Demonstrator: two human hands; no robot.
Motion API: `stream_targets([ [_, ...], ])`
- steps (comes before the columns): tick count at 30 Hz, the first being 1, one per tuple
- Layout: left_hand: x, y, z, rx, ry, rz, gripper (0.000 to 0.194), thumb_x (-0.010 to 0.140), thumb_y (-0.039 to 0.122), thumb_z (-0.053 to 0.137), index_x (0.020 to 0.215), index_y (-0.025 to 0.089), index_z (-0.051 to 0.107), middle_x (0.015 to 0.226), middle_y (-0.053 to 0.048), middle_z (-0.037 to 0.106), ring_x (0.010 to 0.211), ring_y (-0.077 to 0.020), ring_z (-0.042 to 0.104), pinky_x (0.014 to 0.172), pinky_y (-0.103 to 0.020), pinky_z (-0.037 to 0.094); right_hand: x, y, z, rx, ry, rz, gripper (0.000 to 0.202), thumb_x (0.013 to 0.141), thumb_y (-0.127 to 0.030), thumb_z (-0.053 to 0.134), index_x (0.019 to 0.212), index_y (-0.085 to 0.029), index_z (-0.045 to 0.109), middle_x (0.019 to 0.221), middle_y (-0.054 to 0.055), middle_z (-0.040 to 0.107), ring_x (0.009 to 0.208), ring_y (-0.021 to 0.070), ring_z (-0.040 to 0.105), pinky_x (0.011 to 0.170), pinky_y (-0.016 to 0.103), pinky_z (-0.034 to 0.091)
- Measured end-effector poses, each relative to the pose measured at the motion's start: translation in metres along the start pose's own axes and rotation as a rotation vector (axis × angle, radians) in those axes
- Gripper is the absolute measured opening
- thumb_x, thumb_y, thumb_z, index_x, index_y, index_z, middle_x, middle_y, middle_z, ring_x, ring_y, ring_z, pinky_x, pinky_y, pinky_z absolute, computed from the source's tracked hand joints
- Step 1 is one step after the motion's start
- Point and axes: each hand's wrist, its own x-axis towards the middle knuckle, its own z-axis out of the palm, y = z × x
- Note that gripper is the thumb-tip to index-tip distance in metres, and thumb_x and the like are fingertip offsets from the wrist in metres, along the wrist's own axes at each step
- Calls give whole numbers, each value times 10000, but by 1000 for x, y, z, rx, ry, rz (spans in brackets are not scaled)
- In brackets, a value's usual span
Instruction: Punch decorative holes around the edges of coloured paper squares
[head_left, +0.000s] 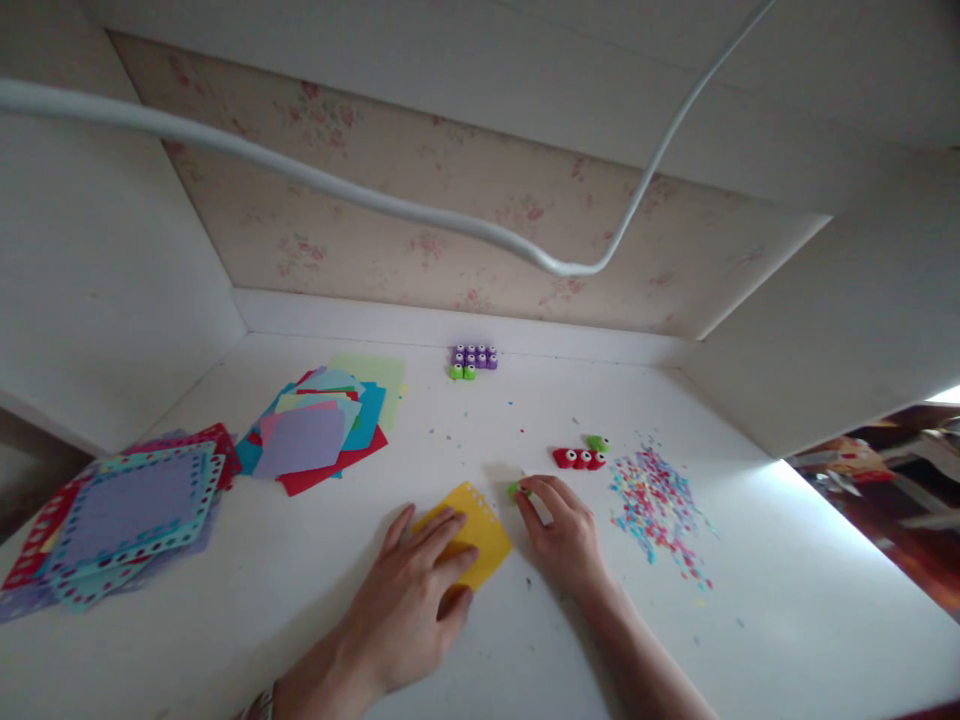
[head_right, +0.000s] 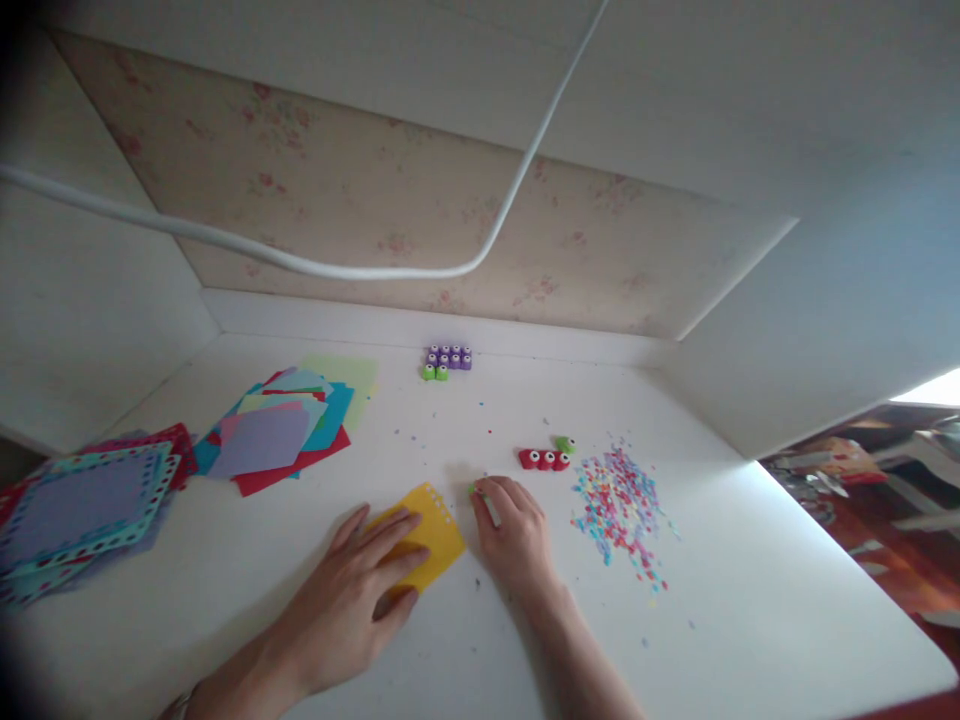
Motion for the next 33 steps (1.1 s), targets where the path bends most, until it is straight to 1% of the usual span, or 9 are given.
stream_targets([
  [3,0,-1,-1,-5,1,12,365,860,182,577,1195,296,664,1395,-61,589,1304,-284,521,1141,-608,267,2,9,-4,-15,23,91,183,949,-264,544,1075,-219,669,1054,84,714,904,192,697,771,306,588],
  [10,2,-5,0,65,-1,45,378,904,127,490,1199,302,648,1355,-44,610,1277,-243,543,1129,-587,309,3,13,-4,7,8,113,181,939,-316,577,982,-214,720,978,82,742,893,217,705,784,342,603],
  [14,2,-13,7,157,68,72,320,955,164,465,1212,257,631,1326,-52,621,1258,-233,550,1133,-566,321,1,9,-6,159,-36,262,194,930,-353,594,991,-226,727,991,75,755,870,212,724,713,309,609],
  [17,2,-18,12,193,144,49,280,944,184,502,1178,239,646,1246,-56,648,1190,-250,578,1107,-561,353,11,15,-20,276,21,420,221,893,-397,644,1023,-239,727,1024,63,760,896,219,735,775,331,603],
  [19,2,-20,14,190,161,33,261,935,187,516,1151,227,655,1169,-60,663,1121,-255,597,1062,-545,399,24,31,-37,277,102,480,261,863,-421,674,1044,-242,728,1044,62,762,936,232,732,859,371,579],
  [21,2,-20,15,173,161,17,250,931,181,514,1130,226,658,1115,-57,664,1072,-256,600,1008,-524,439,40,55,-55,245,133,518,311,854,-437,669,1088,-237,715,1034,67,766,923,240,734,831,372,580],
  [26,2,-17,12,139,159,5,249,922,167,512,1106,244,661,1082,-43,655,1036,-251,590,960,-498,448,72,110,-84,-54,-110,424,269,871,-389,579,1032,-238,731,895,42,786,808,226,751,713,318,572],
  [29,3,-17,11,128,153,-5,249,916,165,510,1093,252,663,1075,-38,652,1025,-250,590,953,-493,444,79,122,-86,-156,-246,331,223,852,-341,572,970,-277,751,841,4,785,783,206,747,709,290,552],
  [33,4,-18,12,123,142,-12,253,917,161,510,1102,252,656,1094,-39,645,1039,-250,585,972,-502,430,82,127,-81,-221,-315,281,229,846,-314,559,955,-293,759,882,0,785,789,205,740,734,295,533],
])
